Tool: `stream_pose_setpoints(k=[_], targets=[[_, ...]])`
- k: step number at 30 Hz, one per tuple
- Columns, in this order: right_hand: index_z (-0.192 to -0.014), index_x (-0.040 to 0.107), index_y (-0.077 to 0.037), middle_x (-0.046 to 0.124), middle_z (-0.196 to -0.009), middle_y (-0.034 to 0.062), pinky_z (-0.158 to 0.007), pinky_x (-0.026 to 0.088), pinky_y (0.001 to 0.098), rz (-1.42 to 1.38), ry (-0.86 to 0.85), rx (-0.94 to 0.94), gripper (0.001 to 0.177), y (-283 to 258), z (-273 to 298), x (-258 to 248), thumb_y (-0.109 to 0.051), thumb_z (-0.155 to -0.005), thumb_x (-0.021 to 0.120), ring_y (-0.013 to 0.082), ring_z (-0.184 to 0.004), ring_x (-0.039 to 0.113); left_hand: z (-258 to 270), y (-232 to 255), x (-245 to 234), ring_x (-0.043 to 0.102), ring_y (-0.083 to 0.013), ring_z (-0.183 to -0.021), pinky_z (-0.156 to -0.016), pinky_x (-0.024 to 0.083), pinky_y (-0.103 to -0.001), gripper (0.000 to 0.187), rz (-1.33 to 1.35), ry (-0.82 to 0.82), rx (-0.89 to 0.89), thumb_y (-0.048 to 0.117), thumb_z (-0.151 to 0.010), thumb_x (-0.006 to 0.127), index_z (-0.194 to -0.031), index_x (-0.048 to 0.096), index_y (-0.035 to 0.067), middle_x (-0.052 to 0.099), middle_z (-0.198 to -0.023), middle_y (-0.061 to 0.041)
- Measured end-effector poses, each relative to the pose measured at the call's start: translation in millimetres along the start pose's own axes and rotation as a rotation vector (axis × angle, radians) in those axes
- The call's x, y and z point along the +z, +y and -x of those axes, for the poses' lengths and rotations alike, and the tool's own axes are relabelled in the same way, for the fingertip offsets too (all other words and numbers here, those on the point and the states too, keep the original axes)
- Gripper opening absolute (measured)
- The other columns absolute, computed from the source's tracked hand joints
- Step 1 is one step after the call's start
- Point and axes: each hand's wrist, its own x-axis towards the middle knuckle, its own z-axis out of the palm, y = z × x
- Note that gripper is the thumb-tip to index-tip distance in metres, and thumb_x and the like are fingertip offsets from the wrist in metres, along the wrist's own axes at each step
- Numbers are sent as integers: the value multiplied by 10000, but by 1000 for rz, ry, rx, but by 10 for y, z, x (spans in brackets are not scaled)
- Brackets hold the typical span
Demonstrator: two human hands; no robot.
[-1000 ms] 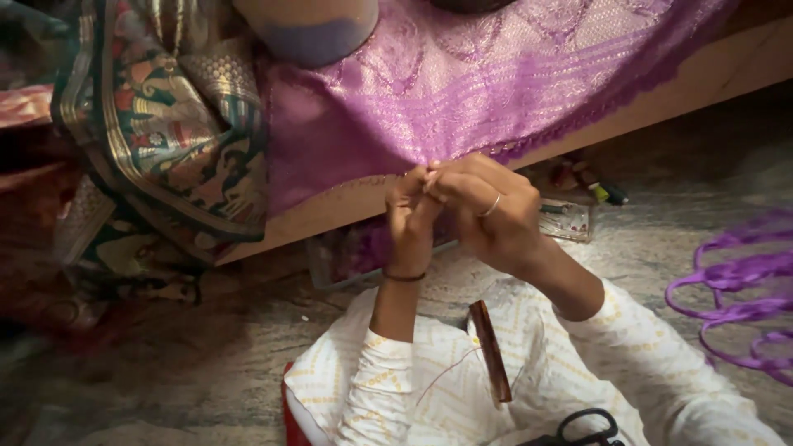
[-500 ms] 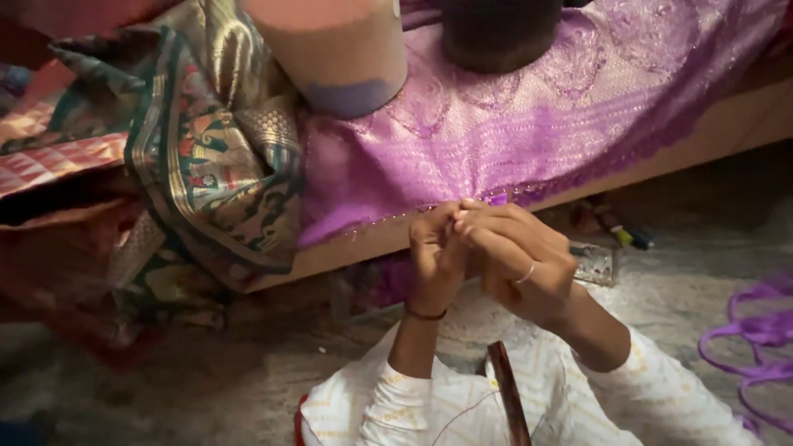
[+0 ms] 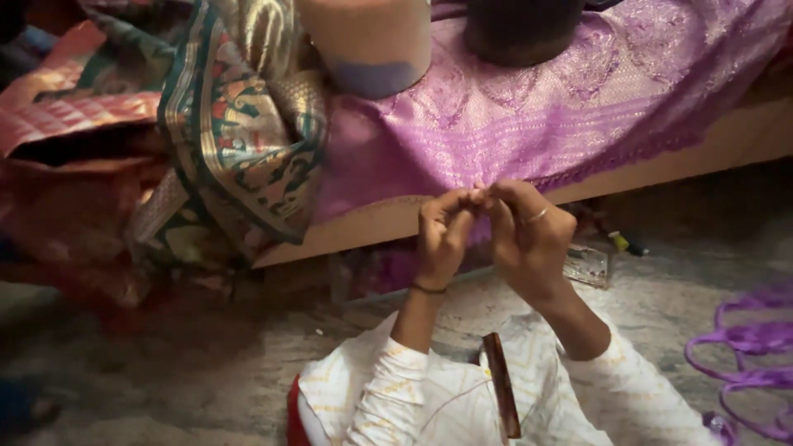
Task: Manually sewing a purple decorative fringe onto the edge of a purple fabric.
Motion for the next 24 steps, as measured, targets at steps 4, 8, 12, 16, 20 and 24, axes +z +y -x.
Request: stream_pose_setpoints(k=[4,8,12,16,20,24], targets=[[-1094,652,59,754,-950,107,-740,562,237,-61,3,84,81,-76,13,61,76,-1018,632,110,-858,704,84,19,-5,651,-99,-968,-914,535,-255,230,-222,60,74,-26,-945,504,-1071,694,-50,718,-1016,-37],[-1099,647,51,742,-971,99,-804,613,256,-106,32,143,76,-49,96,137,60,-1031,615,123,-937,742,132,190,59,642,-105,-831,-779,527,-254,235,-440,139,29,-14,-938,515,-1044,722,-48,719,-891,-37],[-1085,660,48,763,-924,89,-735,602,257,-5,49,158,93,-227,23,124,45,-1001,622,128,-894,772,91,63,-39,669,-89,-932,-867,534,-240,264,-240,87,79,-26,-915,485,-1032,721,-36,738,-981,-21],[-1080,680,42,750,-965,134,-756,587,287,199,47,-152,90,-317,-35,95,61,-1009,628,164,-865,749,-28,120,-79,636,-78,-919,-834,522,-243,173,-240,26,87,-40,-981,546,-998,718,-36,723,-957,-18],[-1131,660,54,750,-969,129,-766,597,282,86,70,-108,96,-300,-73,92,32,-1041,636,171,-882,750,-11,210,1,641,-69,-937,-857,516,-233,213,-132,13,66,-47,-955,521,-1033,717,-18,724,-982,0],[-1097,684,22,765,-967,135,-776,638,288,28,46,-115,61,-129,-34,223,18,-1041,661,163,-913,772,51,29,-120,595,-59,-795,-711,491,-227,250,-333,132,87,-49,-913,518,-1010,746,-19,707,-898,-2]])
